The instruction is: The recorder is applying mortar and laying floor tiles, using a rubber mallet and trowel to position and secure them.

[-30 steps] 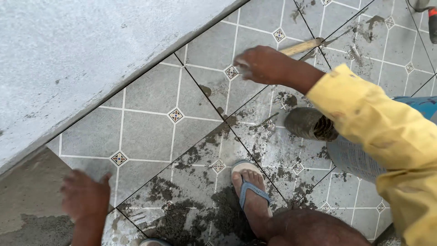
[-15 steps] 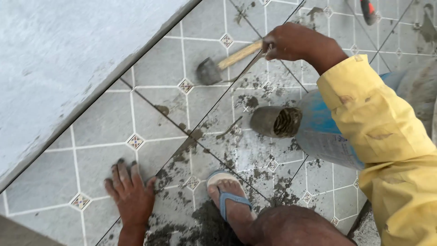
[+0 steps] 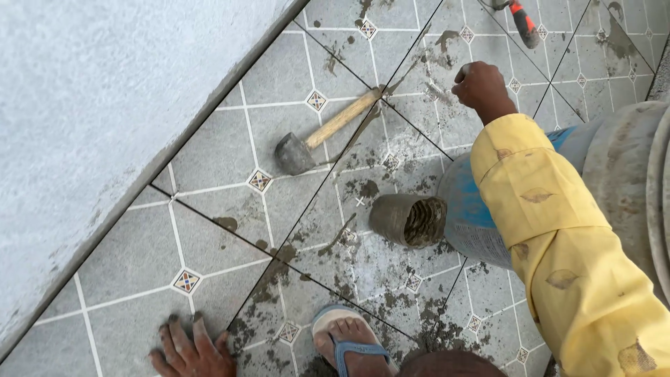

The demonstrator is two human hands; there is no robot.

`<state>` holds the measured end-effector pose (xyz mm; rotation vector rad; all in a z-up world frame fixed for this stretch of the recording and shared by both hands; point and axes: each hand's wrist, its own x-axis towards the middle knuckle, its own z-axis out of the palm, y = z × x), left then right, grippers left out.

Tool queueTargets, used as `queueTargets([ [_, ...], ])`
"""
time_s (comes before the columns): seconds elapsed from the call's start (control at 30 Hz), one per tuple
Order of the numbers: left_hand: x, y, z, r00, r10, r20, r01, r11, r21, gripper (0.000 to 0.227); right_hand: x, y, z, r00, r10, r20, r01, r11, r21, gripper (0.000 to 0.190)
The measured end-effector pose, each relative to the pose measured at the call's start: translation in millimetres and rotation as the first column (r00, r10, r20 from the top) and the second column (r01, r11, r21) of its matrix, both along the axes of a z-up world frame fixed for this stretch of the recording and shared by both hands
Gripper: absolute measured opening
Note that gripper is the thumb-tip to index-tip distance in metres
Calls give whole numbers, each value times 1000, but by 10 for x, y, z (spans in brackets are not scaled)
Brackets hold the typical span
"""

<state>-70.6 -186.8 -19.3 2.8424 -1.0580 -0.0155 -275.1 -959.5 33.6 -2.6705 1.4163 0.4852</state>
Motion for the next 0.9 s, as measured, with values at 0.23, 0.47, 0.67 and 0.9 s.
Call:
queueTargets([
  [0.23,83,202,-320,999,-54,-1,53,969,241,63,85,82,109,983,-89,162,109,987,-117,20],
  [0.47,386,-42,-419,991,-130,25,122,972,202,63,-276,-75,-180,898,-253,360,326,932,-158,16],
  [0.67,508,-151,-296,989,-136,58,127,982,141,62,-176,265,19,572,-620,537,637,748,184,20],
  [0.9,324,-110,-80,989,-145,39,139,983,120,61,-449,236,-461,788,-370,492,367,924,106,27],
])
